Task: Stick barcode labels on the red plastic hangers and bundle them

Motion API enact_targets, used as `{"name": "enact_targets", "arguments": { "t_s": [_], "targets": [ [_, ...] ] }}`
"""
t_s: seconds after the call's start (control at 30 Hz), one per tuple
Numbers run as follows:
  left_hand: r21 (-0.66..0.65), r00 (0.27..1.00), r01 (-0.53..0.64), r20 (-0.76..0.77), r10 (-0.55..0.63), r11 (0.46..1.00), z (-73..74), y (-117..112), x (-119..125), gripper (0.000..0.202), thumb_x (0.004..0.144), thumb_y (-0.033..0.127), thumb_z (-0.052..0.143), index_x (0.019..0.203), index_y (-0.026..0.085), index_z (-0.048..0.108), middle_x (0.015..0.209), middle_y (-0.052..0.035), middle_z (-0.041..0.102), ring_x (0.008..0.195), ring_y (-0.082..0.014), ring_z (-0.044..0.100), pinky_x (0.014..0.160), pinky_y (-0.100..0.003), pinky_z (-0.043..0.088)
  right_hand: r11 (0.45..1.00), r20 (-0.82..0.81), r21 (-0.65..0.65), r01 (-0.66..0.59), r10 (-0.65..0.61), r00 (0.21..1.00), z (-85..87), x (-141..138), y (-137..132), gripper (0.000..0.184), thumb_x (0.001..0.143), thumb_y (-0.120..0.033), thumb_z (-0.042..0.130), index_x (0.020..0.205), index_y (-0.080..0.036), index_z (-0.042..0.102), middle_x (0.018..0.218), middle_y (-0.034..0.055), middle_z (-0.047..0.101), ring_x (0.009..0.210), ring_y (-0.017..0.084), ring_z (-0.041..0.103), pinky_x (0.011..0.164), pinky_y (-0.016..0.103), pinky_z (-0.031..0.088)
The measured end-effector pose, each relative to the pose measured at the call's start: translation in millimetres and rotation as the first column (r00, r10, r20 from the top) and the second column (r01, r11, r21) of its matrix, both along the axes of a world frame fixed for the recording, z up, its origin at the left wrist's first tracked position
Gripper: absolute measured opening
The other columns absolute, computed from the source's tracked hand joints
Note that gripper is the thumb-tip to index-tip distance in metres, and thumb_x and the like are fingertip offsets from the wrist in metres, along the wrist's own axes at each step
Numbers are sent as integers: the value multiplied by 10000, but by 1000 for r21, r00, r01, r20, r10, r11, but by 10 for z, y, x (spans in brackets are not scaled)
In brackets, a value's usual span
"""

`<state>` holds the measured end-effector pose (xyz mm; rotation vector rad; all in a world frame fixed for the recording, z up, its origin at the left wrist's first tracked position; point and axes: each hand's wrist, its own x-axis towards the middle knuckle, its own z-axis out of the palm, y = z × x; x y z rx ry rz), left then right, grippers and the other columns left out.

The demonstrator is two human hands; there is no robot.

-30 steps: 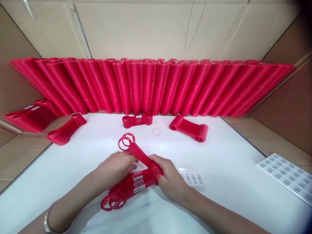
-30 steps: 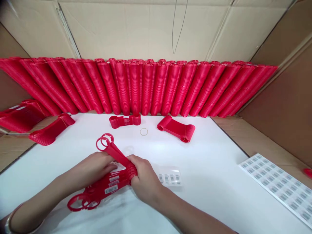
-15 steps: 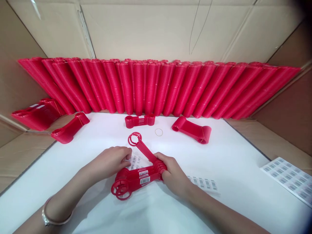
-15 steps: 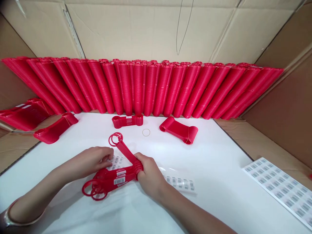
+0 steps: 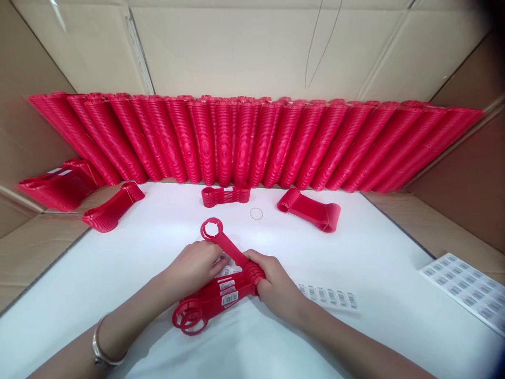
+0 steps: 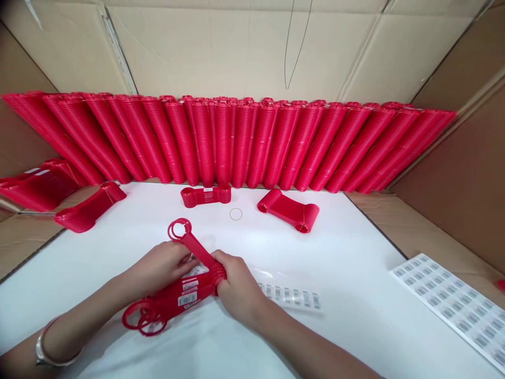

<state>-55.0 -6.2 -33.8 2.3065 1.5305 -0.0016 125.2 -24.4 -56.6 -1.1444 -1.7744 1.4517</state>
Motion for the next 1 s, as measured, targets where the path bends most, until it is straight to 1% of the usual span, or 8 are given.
{"name": "enact_targets", "arguments": {
  "t_s": [0.33, 0.43, 0.57, 0.63, 0.7, 0.77, 0.83, 1.0],
  "targets": [
    [13, 998, -39, 43, 38, 999, -64, 2, -19, 228, 823, 304, 395, 763, 174, 573, 677, -23, 596, 583, -155, 515, 525, -253, 321, 999, -14, 28, -20, 20, 1000, -34, 14, 61, 378, 630, 2, 341, 843, -194, 583, 715, -23, 572, 660, 121, 512, 578, 219, 373],
    [29, 993, -20, 116, 17, 999, -13, -14, -18, 232, 824, 288, 392, 696, 170, 546, 660, -10, 572, 573, -133, 482, 533, -243, 322, 999, -7, 50, -8, 9, 1000, -27, 38, 86, 353, 601, 13, 341, 793, -179, 566, 699, -21, 555, 660, 121, 509, 586, 221, 365],
    [7, 962, 2, 273, -4, 1000, 132, -57, -51, 229, 827, 305, 415, 712, 178, 567, 565, 30, 474, 532, -108, 413, 519, -223, 304, 1000, -33, 25, 0, 0, 999, -25, 53, 105, 340, 576, 14, 337, 759, -180, 547, 653, -30, 536, 603, 109, 478, 542, 209, 350],
    [-64, 915, -64, 394, 84, 996, 197, -71, -63, 239, 825, 355, 444, 726, 178, 569, 524, 49, 411, 504, -98, 378, 493, -214, 288, 1000, -39, 24, 3, -2, 999, -36, 49, 109, 360, 580, 10, 341, 790, -183, 562, 669, -27, 547, 612, 113, 490, 539, 209, 357],
    [-162, 829, -142, 519, 207, 976, 226, -72, -58, 259, 817, 406, 468, 750, 175, 564, 509, 61, 381, 479, -88, 358, 465, -204, 274, 999, -33, 35, 9, -8, 999, -49, 43, 109, 370, 592, 5, 346, 813, -183, 576, 687, -21, 561, 632, 117, 504, 550, 210, 366],
    [-256, 735, -197, 600, 315, 946, 214, -64, -33, 274, 806, 434, 487, 765, 172, 558, 493, 71, 364, 451, -79, 344, 435, -193, 254, 999, -18, 49, 16, -15, 1000, -53, 40, 104, 360, 603, 2, 346, 805, -181, 580, 677, -20, 562, 631, 116, 503, 551, 210, 365],
    [-320, 672, -222, 634, 382, 921, 178, -55, 3, 275, 797, 438, 503, 763, 170, 555, 476, 78, 352, 429, -69, 320, 414, -184, 228, 999, -10, 46, 12, -11, 1000, -46, 41, 97, 356, 606, 1, 342, 802, -181, 576, 677, -20, 567, 624, 113, 501, 549, 211, 366],
    [-364, 626, -222, 658, 418, 905, 109, -50, 70, 264, 789, 421, 526, 748, 162, 559, 476, 79, 375, 422, -51, 297, 401, -166, 204, 999, -5, 37, 1, -1, 1000, -15, 47, 84, 315, 604, -8, 346, 769, -182, 550, 684, -19, 569, 616, 114, 499, 550, 216, 374]
  ]
}}
